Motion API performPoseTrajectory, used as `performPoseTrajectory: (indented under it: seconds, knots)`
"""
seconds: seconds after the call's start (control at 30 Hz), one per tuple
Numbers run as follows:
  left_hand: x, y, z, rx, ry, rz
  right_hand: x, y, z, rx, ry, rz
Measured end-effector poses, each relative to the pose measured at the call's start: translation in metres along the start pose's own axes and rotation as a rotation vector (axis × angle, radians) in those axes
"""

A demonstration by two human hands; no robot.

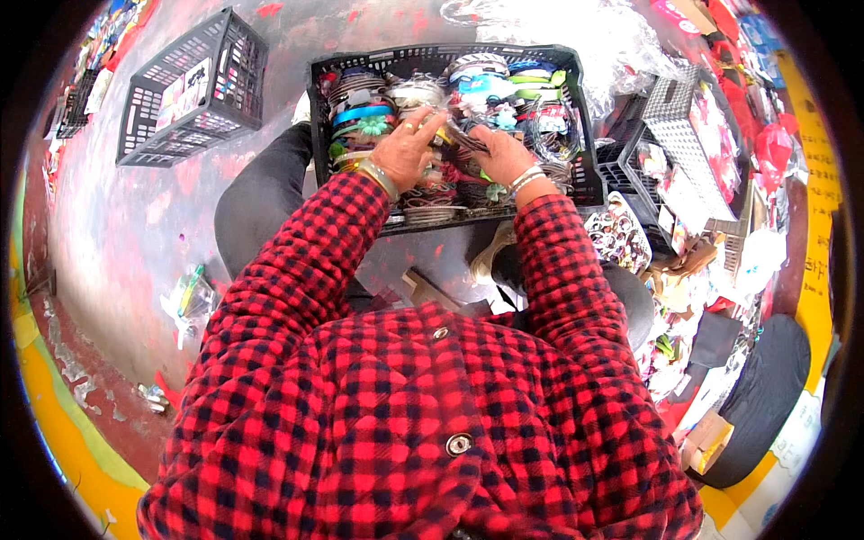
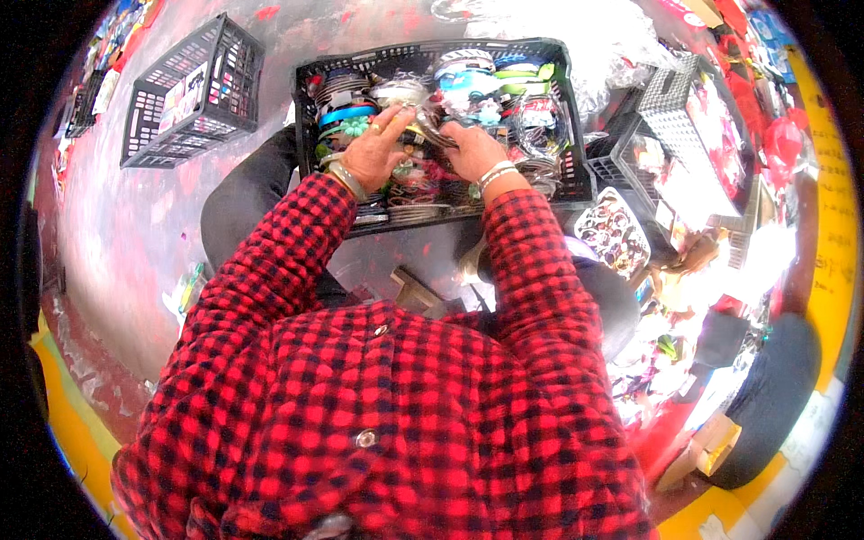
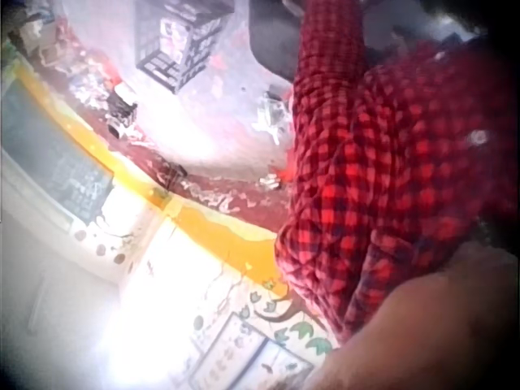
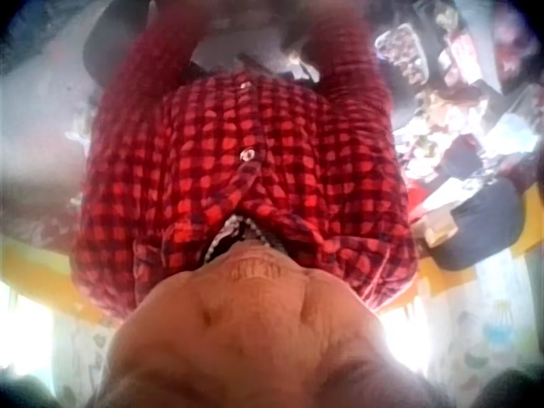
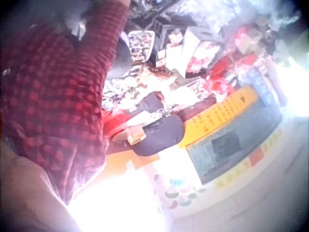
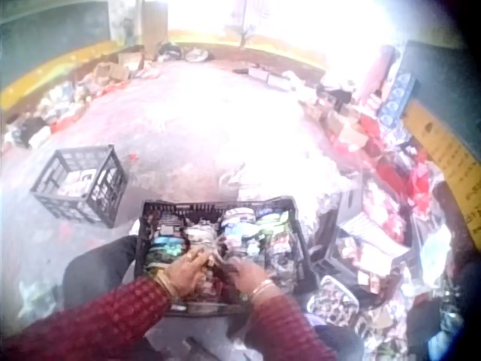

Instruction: The person sits on the floor and organizes a black crate filled with various hair accessories. They pick up, sort, and arrange multiple bundles of hair ties, headbands, and clips within the crate.

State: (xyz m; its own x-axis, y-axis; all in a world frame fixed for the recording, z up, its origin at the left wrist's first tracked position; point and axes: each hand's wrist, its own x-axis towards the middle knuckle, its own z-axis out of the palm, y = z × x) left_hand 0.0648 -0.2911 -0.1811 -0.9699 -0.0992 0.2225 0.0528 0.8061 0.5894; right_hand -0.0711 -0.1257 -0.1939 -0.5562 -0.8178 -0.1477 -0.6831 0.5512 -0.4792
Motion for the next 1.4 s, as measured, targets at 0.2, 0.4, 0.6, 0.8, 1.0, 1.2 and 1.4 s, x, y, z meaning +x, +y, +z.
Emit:
performPoseTrajectory:
  seconds: [0.2, 0.4, 0.6, 0.8, 1.0, 1.2, 1.4]
  knots:
    - [-0.002, -0.028, 0.010, 0.016, -0.098, 0.026, -0.007, -0.012, -0.016, 0.475, -0.238, -0.156]
    - [-0.011, -0.045, 0.016, -0.119, -0.177, -0.090, -0.012, 0.017, -0.005, 0.186, -0.292, 0.071]
    - [-0.030, -0.057, 0.032, -0.674, -0.517, -0.445, -0.019, 0.045, 0.043, 0.418, -0.323, 0.021]
    - [-0.041, -0.056, 0.051, -0.393, -0.579, -0.302, -0.023, 0.044, 0.057, -0.045, -0.168, -0.084]
    - [-0.042, -0.042, 0.053, -0.181, -0.575, -0.093, -0.034, 0.050, 0.084, -0.132, -0.107, 0.115]
    - [-0.044, -0.047, 0.046, -0.053, -0.663, -0.108, -0.033, 0.018, 0.071, -0.211, -0.246, 0.159]
    - [-0.039, -0.032, 0.028, 0.167, -0.892, -0.190, -0.037, 0.002, 0.072, -0.222, -0.372, 0.139]
